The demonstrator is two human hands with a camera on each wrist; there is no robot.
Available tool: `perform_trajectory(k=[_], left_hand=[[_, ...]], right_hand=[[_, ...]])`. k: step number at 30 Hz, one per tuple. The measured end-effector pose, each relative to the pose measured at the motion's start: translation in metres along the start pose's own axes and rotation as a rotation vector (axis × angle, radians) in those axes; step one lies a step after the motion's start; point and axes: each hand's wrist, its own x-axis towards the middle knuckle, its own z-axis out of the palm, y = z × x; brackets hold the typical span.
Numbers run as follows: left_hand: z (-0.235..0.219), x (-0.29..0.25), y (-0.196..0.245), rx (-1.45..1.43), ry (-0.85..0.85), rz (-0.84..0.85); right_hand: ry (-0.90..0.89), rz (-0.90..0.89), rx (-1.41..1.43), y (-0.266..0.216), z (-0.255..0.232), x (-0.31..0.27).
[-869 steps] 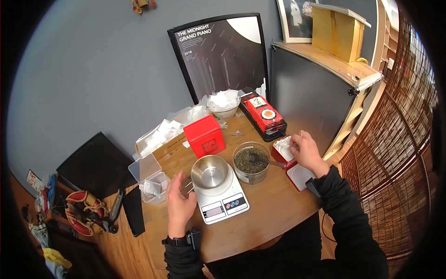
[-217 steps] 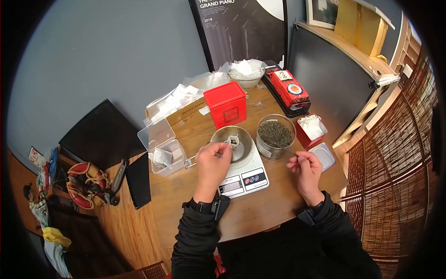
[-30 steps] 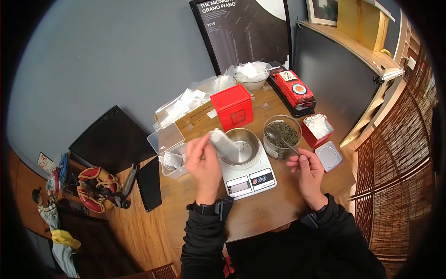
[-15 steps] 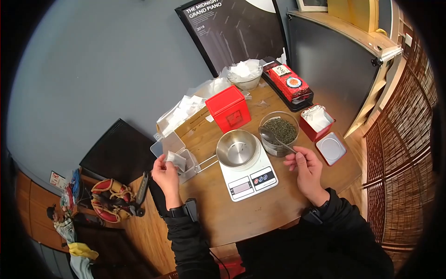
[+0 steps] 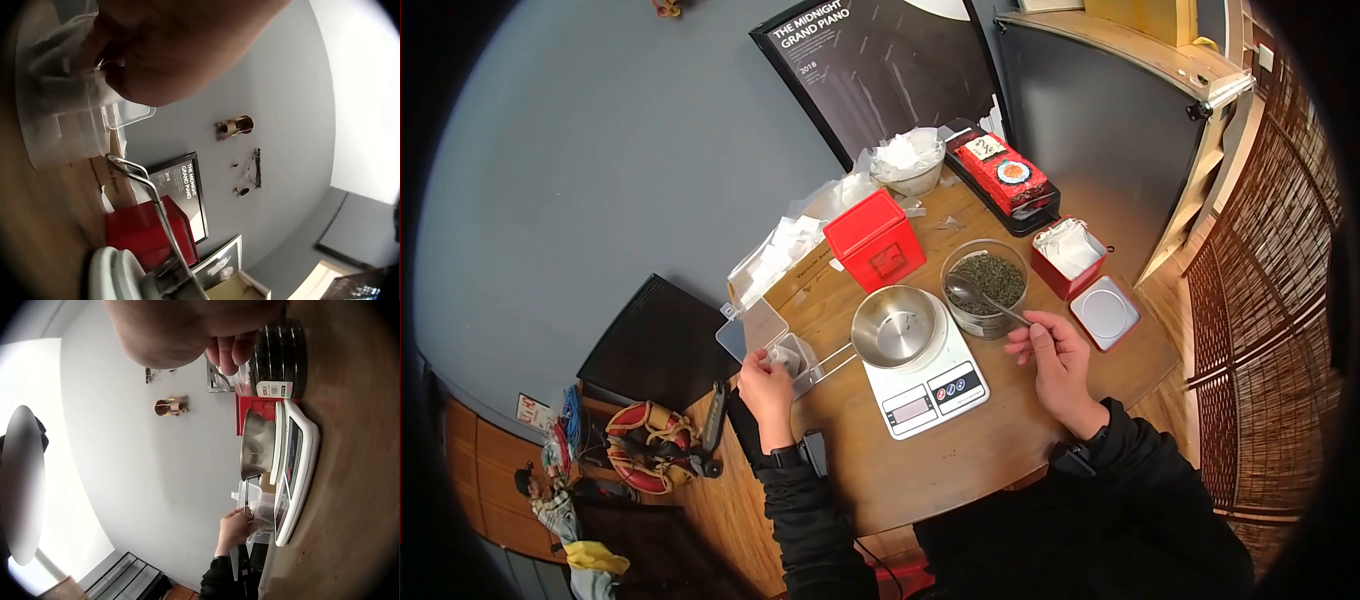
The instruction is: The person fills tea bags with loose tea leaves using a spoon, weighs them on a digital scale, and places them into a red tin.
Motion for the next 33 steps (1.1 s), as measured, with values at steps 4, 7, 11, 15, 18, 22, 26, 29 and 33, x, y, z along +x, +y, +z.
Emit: perform_trajectory(k=[4,7,11,15,18,22,26,29,33], left_hand=[[-0.008,-0.001,0.006,0.122,-0.042,-0.038],[-0.005,0.000,-0.003,0.088,-0.051,-0.011],[0.009,0.009,-0.027,-0.168,-0.108,-0.049],[0.023,0.017,-0.045,-0.555,-0.150,-0.166],[0.020,0.018,-0.043,-0.629,-0.176,-0.226],[0.011,0.013,-0.030,-0.367,-0.216,-0.065],[0.000,0.009,-0.005,-0.296,-0.158,-0.093],[-0.005,0.009,0.002,-0.139,-0.136,-0.044],[0.000,0.011,-0.005,0.047,-0.117,-0.014]], right_hand=[[0.010,0.007,0.005,0.000,-0.001,0.001],[0.010,0.008,0.019,0.000,-0.002,0.000],[0.012,0.009,0.014,0.001,-0.003,0.000],[0.013,0.014,0.016,0.001,-0.004,0.000],[0.016,0.021,0.010,0.000,-0.004,0.000],[0.016,0.018,0.007,0.003,-0.004,0.000],[0.018,0.013,0.012,0.002,-0.004,0.000],[0.019,0.014,0.011,0.002,-0.004,0.000],[0.043,0.001,0.009,0.001,-0.006,0.001]])
